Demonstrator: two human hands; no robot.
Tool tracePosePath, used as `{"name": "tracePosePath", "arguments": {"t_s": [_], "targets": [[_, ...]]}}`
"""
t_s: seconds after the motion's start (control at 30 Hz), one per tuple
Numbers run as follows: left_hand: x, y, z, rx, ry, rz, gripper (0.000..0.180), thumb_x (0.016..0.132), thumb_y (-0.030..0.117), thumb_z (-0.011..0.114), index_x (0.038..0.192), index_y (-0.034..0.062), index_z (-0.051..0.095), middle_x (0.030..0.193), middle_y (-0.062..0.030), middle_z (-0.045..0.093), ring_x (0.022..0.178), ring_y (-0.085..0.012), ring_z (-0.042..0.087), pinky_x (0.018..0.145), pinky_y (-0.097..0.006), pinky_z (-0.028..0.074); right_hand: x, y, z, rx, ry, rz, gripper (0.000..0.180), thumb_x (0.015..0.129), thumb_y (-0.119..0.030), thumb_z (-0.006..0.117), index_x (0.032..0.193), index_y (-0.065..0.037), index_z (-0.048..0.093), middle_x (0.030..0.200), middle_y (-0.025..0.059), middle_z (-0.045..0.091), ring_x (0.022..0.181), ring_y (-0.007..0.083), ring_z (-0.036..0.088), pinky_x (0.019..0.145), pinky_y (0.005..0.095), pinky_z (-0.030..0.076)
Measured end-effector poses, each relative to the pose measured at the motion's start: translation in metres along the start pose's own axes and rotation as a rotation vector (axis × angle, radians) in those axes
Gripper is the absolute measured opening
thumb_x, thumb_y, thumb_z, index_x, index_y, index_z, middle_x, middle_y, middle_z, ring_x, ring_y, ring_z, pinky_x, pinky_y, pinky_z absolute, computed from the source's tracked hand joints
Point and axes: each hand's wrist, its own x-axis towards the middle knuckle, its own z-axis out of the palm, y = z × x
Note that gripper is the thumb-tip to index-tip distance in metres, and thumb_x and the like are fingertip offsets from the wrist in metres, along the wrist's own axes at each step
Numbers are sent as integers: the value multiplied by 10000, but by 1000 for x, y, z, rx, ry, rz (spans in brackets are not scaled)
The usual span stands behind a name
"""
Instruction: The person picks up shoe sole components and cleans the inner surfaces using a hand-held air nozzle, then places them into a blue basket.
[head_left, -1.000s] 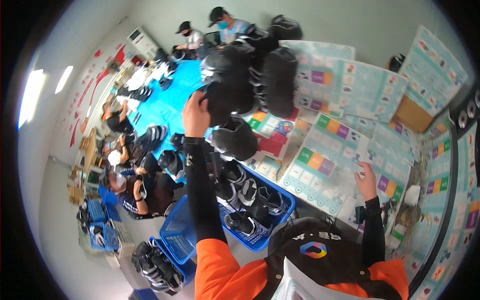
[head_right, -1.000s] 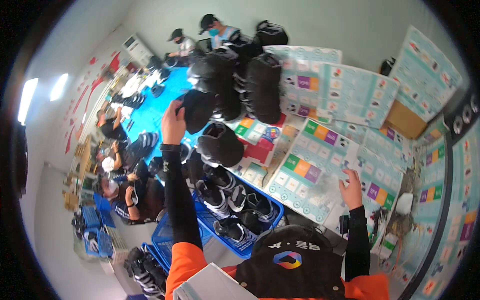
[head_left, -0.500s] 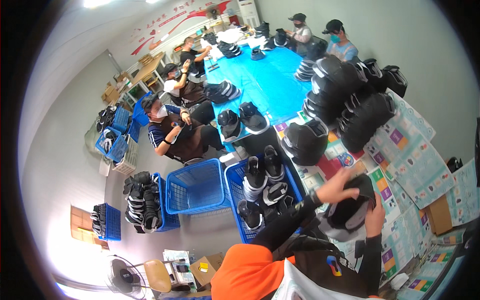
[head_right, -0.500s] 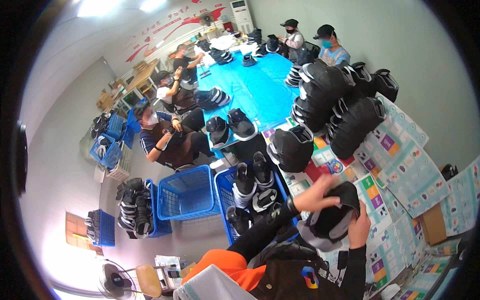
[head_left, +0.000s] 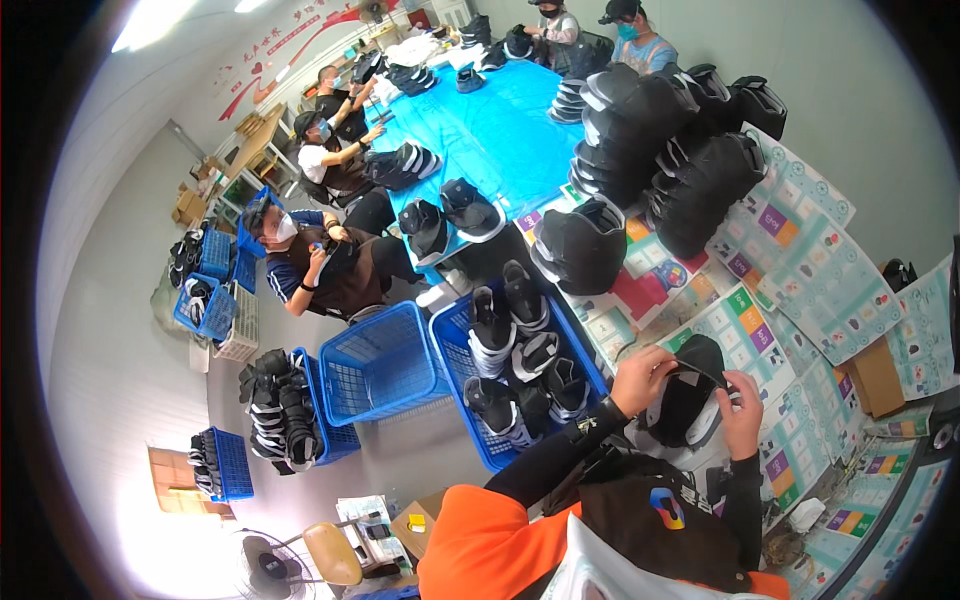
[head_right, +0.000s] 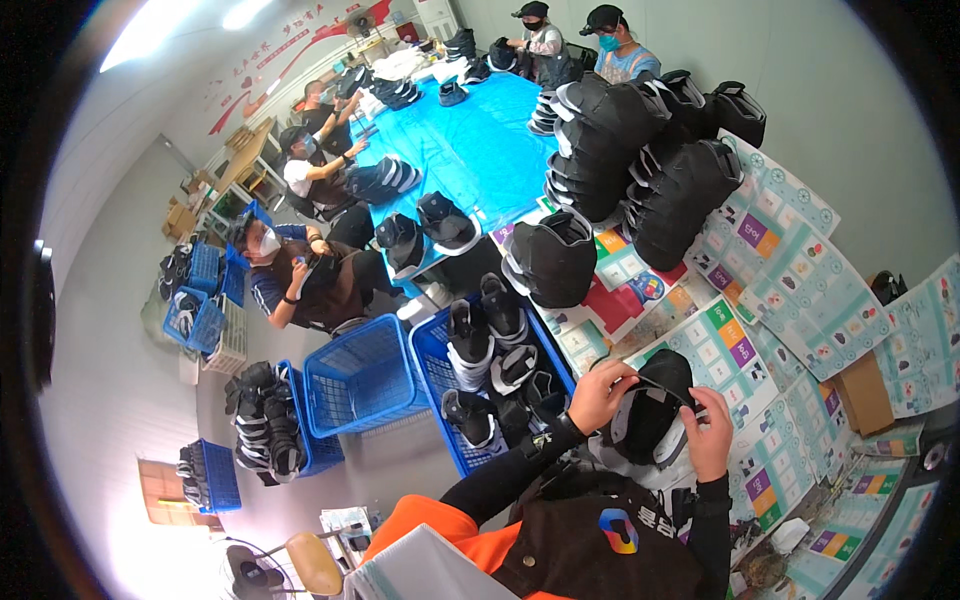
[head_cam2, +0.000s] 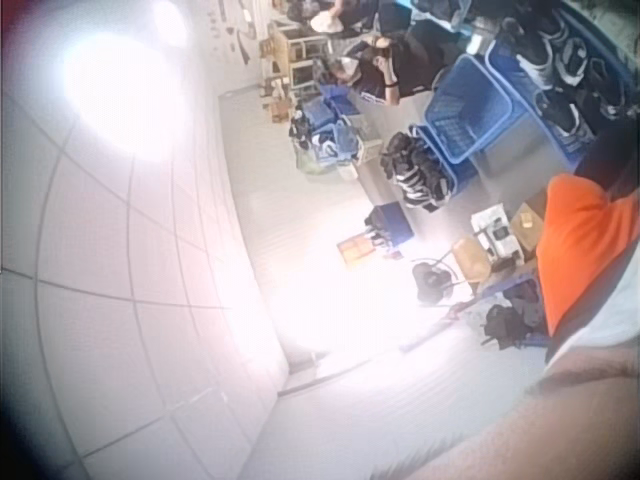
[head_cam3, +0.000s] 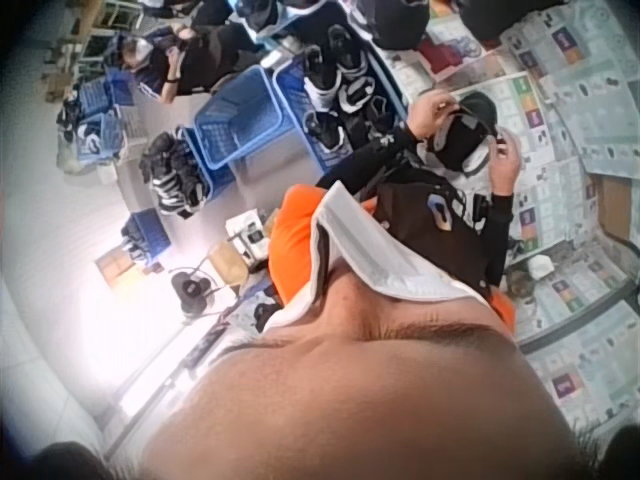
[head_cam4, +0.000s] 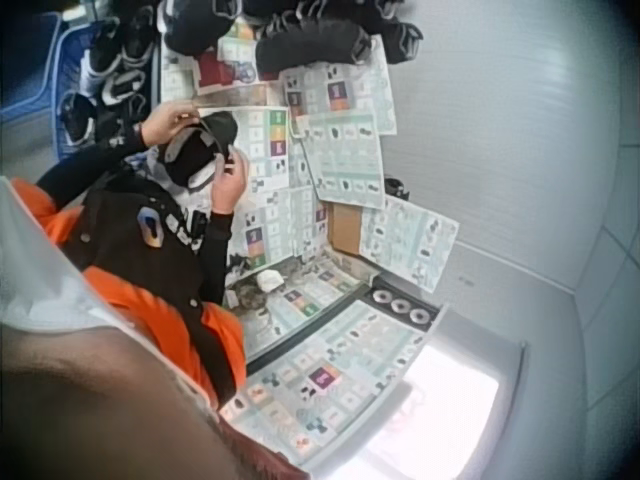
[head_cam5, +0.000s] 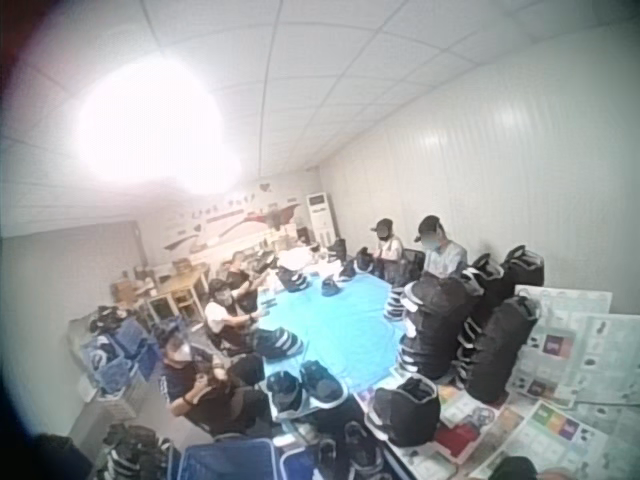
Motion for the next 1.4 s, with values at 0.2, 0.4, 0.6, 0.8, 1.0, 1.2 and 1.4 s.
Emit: {"name": "tracePosePath", "arguments": {"t_s": [0.2,0.4,0.6,0.8,1.0,1.2,1.4], "targets": [[0,13,18,4,38,-59,93,912,92,682,941,7,658,848,-152,624,779,-350,623,695,-390,484,-7,42,-14,229,28,128,110,885,-52,746,929,40,702,1002,62,665,856,142,624,730,262,502],[6,5,29,-72,-50,-106,120,921,165,683,956,51,679,845,-175,650,781,-382,633,687,-427,487,-10,45,-27,334,27,259,101,914,-52,707,904,47,690,903,43,659,795,113,605,734,264,497],[14,-20,49,-155,-324,-316,247,1013,251,598,1045,22,686,878,-166,681,750,-275,627,734,-369,494,-13,53,-18,12,107,241,166,992,-106,616,889,24,617,783,0,581,742,82,499,658,268,419],[32,-29,46,-523,-541,-617,406,1063,323,540,1220,-37,642,1003,-25,674,887,-112,573,783,-277,478,-8,86,-24,516,-102,452,119,1028,-135,572,1022,-24,615,832,-20,554,751,76,480,668,239,406],[43,-49,78,-133,-397,-199,377,1041,298,530,1070,-57,654,994,-229,700,948,-396,649,836,-453,487,8,-27,-21,-88,-204,-86,559,826,-112,728,1356,-75,558,1404,123,522,1322,300,486,1064,420,396],[60,1,66,-477,-513,-294,362,1032,300,580,1246,9,595,1069,-132,676,951,-202,627,803,-333,501,19,-14,-21,-392,-67,-106,627,784,115,470,1371,-79,580,1396,176,585,1248,377,577,1028,406,467],[82,-77,52,-372,-638,-333,575,1023,386,618,1412,-24,513,1358,-157,598,1267,-214,559,1096,-337,424,-14,78,-60,-339,218,212,338,965,-11,498,1267,-50,643,1131,201,690,1031,361,657,862,411,509]]}}
